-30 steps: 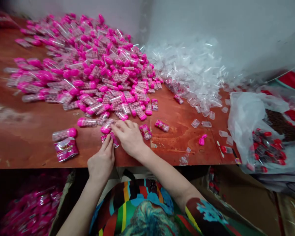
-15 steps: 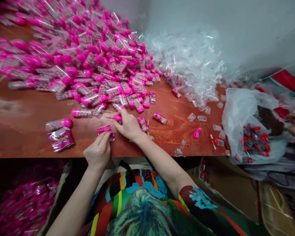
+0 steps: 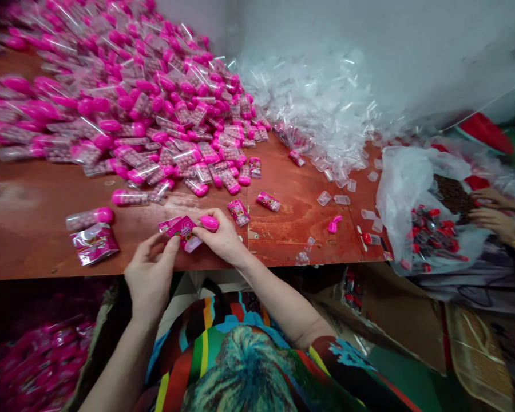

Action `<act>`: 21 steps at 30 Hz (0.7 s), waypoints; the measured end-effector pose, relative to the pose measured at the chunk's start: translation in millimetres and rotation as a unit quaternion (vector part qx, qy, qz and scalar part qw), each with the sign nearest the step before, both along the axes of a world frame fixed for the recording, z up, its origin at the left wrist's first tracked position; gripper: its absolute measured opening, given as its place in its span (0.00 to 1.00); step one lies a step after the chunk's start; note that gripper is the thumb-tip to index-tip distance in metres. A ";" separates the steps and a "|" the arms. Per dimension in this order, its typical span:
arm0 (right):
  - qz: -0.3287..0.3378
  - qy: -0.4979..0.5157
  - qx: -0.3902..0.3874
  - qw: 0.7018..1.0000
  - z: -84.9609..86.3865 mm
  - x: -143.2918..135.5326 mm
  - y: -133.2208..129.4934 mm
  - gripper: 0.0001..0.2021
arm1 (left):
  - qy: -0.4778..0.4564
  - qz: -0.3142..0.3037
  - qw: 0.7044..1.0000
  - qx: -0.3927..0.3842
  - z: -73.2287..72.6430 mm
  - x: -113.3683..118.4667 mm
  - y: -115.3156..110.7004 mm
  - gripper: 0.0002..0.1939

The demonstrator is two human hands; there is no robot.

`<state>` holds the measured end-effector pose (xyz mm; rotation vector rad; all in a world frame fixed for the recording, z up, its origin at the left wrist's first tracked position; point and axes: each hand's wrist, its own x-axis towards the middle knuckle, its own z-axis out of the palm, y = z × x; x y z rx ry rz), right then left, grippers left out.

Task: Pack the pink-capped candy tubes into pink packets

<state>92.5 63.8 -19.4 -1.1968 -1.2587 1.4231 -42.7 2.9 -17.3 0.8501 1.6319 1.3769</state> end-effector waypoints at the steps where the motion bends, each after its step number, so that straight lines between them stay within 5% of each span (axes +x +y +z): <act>1: 0.004 0.007 0.000 1.000 0.2 1.2 -0.8 0.17 | -0.042 -0.014 0.999 -0.021 2.2 -0.3 0.2 0.16; 5: 0.000 -0.017 0.024 1.000 -2.4 -1.4 -7.5 0.15 | -0.179 -0.025 0.982 -0.063 5.1 4.6 5.5 0.14; 9: -0.029 -0.164 0.096 0.981 -4.0 -5.5 -11.8 0.08 | -0.214 0.013 0.974 -0.079 1.3 12.5 11.4 0.18; 17: 0.093 -0.491 0.170 0.850 -2.0 9.4 10.2 0.13 | -0.198 -0.001 0.975 -0.097 6.3 3.5 10.1 0.21; 19: 0.065 -0.475 0.180 0.859 -2.6 13.7 13.1 0.11 | -0.243 -0.010 0.964 -0.105 10.7 1.9 9.6 0.21; 21: 0.004 -0.394 0.172 0.903 -2.4 15.5 11.0 0.10 | -0.273 -0.004 0.957 -0.103 14.3 2.9 10.0 0.22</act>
